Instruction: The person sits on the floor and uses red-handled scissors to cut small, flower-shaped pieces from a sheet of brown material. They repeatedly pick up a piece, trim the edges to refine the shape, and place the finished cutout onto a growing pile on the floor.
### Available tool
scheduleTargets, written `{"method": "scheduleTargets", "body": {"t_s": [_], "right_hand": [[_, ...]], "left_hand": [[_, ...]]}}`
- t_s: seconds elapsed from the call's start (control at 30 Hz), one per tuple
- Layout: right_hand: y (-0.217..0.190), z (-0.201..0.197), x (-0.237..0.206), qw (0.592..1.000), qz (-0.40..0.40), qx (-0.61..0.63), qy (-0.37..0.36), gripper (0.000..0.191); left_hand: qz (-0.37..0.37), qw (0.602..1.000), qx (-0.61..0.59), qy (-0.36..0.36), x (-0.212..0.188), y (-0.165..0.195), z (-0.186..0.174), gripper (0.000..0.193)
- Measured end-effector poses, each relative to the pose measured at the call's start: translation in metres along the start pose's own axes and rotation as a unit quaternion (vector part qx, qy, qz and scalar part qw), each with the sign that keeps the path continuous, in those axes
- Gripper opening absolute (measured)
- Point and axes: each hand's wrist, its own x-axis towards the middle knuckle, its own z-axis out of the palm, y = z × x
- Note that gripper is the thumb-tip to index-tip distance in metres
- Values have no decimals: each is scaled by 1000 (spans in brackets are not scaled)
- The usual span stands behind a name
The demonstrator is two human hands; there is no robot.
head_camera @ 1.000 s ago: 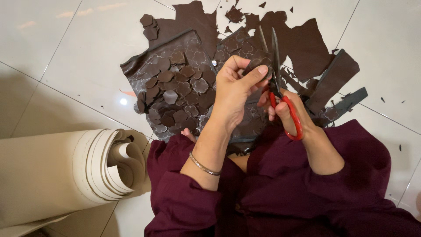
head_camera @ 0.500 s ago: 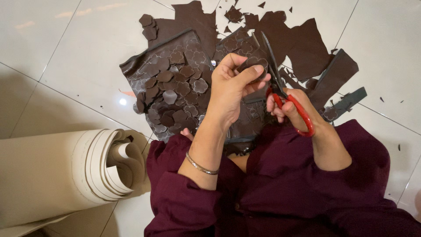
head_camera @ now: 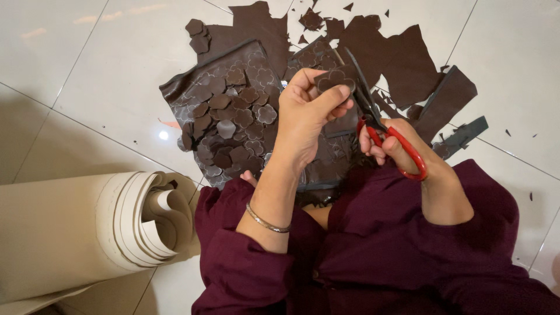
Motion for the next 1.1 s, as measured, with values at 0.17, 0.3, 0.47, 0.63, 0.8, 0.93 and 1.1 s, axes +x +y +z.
{"method": "scheduleTargets", "body": {"t_s": [0.17, 0.3, 0.47, 0.63, 0.8, 0.93, 1.1], "right_hand": [[-3, 0, -2, 1000, -6, -5, -1, 94], [-3, 2, -1, 1000, -6, -11, 4, 96], [-1, 2, -2, 999, 8, -23, 23, 98], [-2, -4, -4, 999, 18, -23, 27, 96], [-14, -11, -4, 1000, 21, -12, -1, 95], [-23, -15, -5, 999, -5, -4, -41, 93], [-24, -18, -5, 999, 19, -16, -32, 94]], "left_hand": [[37, 999, 1, -19, 0, -3, 2, 24], [44, 998, 17, -30, 0, -1, 1, 26], [45, 998, 41, -23, -1, 5, 4, 29], [42, 998, 45, -17, -1, 11, 8, 37], [42, 998, 22, -33, 0, 13, 10, 35], [31, 997, 44, -57, 0, 16, 8, 37], [22, 997, 53, -54, 0, 18, 8, 42]]}}
